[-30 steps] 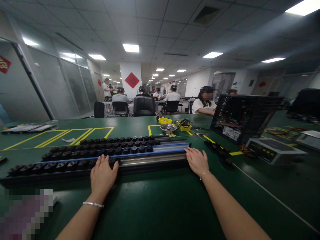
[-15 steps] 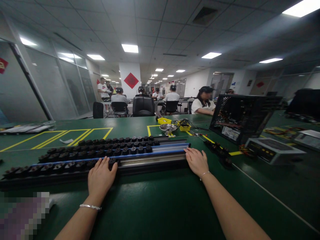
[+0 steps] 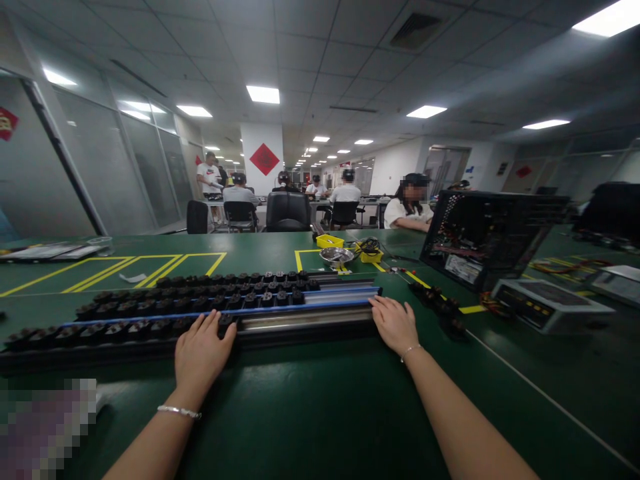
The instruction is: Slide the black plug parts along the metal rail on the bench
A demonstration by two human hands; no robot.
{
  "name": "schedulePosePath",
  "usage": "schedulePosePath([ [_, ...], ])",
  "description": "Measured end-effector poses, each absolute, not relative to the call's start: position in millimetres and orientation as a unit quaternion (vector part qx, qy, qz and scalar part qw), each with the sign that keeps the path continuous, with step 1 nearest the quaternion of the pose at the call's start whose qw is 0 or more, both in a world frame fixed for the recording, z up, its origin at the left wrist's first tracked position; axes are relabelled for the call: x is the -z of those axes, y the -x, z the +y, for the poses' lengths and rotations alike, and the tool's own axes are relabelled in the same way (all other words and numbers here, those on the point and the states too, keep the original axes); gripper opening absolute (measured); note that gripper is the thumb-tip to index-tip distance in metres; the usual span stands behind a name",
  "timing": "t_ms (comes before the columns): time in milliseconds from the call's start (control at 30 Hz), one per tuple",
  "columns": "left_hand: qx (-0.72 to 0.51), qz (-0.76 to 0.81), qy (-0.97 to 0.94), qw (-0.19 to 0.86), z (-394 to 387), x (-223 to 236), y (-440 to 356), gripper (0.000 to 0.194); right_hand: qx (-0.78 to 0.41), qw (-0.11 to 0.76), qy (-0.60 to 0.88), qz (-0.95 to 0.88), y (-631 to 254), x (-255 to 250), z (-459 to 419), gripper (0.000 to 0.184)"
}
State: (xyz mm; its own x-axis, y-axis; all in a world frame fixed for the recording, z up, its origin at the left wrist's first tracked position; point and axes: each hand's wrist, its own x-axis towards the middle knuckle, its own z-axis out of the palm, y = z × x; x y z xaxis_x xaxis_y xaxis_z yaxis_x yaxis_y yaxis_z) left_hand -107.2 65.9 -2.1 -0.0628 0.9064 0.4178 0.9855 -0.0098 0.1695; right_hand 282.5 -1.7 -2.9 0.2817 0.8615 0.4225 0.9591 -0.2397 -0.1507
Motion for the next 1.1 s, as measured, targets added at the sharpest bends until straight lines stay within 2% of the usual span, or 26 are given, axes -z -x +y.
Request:
schedulePosePath([
  [1100, 0.179, -0.694, 0.689, 0.106, 63.2, -0.2, 106.0, 0.059, 0.116, 0.200, 0.773, -0.591, -282.7, 0.5, -1.2, 0.045],
])
